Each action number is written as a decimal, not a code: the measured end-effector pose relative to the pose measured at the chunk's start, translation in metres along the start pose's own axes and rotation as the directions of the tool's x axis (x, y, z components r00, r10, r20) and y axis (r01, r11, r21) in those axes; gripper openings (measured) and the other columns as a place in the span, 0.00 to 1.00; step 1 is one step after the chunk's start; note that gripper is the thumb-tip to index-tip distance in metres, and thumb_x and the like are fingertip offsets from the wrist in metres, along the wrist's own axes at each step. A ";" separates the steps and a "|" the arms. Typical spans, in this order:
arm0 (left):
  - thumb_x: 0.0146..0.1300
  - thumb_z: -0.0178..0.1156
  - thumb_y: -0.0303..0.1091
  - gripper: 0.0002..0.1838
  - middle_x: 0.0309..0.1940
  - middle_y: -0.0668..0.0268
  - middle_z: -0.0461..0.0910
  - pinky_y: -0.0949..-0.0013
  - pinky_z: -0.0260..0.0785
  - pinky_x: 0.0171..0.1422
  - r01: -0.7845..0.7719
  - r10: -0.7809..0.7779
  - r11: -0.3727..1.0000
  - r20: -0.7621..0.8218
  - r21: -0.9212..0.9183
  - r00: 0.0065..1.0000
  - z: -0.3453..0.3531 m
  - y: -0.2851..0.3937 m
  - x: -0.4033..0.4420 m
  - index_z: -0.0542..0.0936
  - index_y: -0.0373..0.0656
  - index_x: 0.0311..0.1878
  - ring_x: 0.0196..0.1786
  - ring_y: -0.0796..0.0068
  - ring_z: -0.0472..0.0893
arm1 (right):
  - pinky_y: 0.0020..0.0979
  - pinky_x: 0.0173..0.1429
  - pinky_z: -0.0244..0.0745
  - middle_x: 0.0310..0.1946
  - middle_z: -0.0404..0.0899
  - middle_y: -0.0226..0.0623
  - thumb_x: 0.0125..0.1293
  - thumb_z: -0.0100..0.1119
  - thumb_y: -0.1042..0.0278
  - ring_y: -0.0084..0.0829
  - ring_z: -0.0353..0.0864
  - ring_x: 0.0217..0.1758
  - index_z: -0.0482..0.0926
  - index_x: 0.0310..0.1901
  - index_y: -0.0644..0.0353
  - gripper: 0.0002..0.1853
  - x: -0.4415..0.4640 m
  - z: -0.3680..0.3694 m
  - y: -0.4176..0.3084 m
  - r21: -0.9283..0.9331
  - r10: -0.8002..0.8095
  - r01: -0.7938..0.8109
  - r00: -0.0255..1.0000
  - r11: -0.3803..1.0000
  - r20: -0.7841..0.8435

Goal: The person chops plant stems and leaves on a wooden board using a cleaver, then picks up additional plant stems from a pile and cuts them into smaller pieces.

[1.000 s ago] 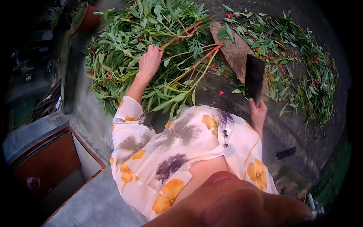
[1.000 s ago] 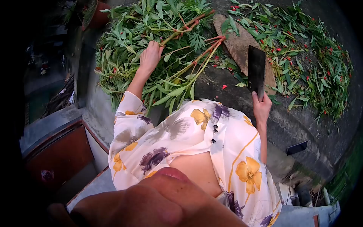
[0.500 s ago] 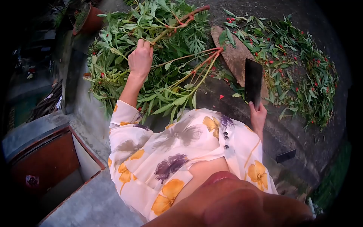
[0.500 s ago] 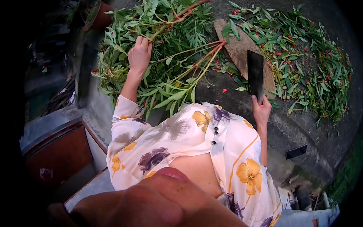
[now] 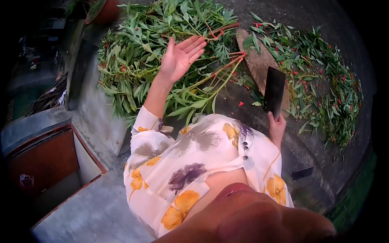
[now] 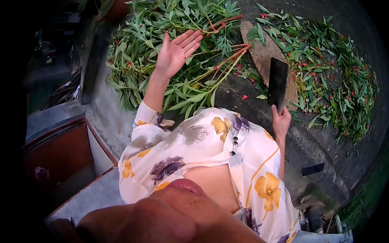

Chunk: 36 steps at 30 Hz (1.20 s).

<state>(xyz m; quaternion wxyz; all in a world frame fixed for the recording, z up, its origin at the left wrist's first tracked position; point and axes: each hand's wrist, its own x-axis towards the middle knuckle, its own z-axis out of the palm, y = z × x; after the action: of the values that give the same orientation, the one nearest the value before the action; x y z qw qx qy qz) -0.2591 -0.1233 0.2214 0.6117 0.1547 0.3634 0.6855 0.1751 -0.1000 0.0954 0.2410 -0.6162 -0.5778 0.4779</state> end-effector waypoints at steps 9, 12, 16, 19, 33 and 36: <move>0.74 0.61 0.33 0.11 0.38 0.64 0.84 0.60 0.77 0.59 -0.092 0.192 0.552 -0.020 0.829 0.981 -0.020 -0.042 0.022 0.82 0.35 0.51 0.45 0.65 0.86 | 0.28 0.32 0.63 0.20 0.68 0.25 0.68 0.68 0.61 0.18 0.63 0.26 0.80 0.38 0.66 0.14 -0.009 -0.005 0.000 -0.008 0.005 -0.005 1.000 1.000 -0.023; 0.69 0.65 0.40 0.29 0.57 0.53 0.78 0.60 0.76 0.59 -0.249 0.075 0.022 0.247 0.968 0.966 0.008 -0.072 0.023 0.75 0.36 0.69 0.59 0.61 0.80 | 0.29 0.32 0.63 0.19 0.68 0.25 0.67 0.67 0.61 0.19 0.64 0.26 0.82 0.39 0.66 0.14 -0.010 -0.008 0.009 -0.007 0.063 -0.063 0.997 0.998 -0.050; 0.68 0.60 0.65 0.40 0.56 0.41 0.78 0.44 0.75 0.61 -0.071 -0.246 -0.481 -0.057 0.874 0.968 0.012 -0.137 0.046 0.75 0.29 0.57 0.58 0.41 0.81 | 0.29 0.32 0.64 0.20 0.69 0.25 0.66 0.68 0.61 0.19 0.65 0.26 0.82 0.39 0.67 0.14 -0.011 -0.011 0.015 0.024 0.127 -0.126 0.991 0.992 -0.053; 0.68 0.59 0.65 0.41 0.57 0.39 0.78 0.43 0.75 0.62 0.018 -0.229 -0.538 -0.167 0.842 0.959 -0.020 -0.166 0.063 0.72 0.29 0.60 0.58 0.40 0.81 | 0.29 0.33 0.65 0.20 0.70 0.25 0.66 0.68 0.61 0.19 0.66 0.26 0.82 0.40 0.67 0.14 -0.015 -0.015 0.014 0.043 0.133 -0.130 0.988 0.991 -0.078; 0.74 0.57 0.34 0.15 0.42 0.44 0.83 0.51 0.74 0.53 -0.429 -0.698 -0.054 0.273 0.902 0.662 0.013 -0.186 0.067 0.78 0.34 0.56 0.47 0.41 0.82 | 0.29 0.32 0.63 0.20 0.69 0.24 0.68 0.68 0.60 0.18 0.64 0.26 0.81 0.38 0.66 0.15 -0.025 -0.045 0.029 0.131 0.212 -0.185 0.946 0.974 -0.244; 0.74 0.57 0.35 0.16 0.40 0.43 0.83 0.50 0.74 0.52 -0.514 -0.783 -0.074 0.269 0.855 0.560 -0.001 -0.213 0.083 0.79 0.36 0.58 0.45 0.41 0.83 | 0.32 0.31 0.64 0.18 0.67 0.31 0.68 0.68 0.60 0.22 0.64 0.23 0.79 0.36 0.65 0.15 -0.019 -0.067 0.022 -0.047 0.089 -0.102 0.970 0.994 -0.225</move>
<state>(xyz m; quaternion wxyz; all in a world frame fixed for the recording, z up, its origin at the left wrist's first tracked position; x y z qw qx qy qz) -0.1219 -0.0477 0.0546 0.4546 0.7803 0.4249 -0.0624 0.2463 -0.1052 0.1112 0.2629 -0.6997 -0.5306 0.3997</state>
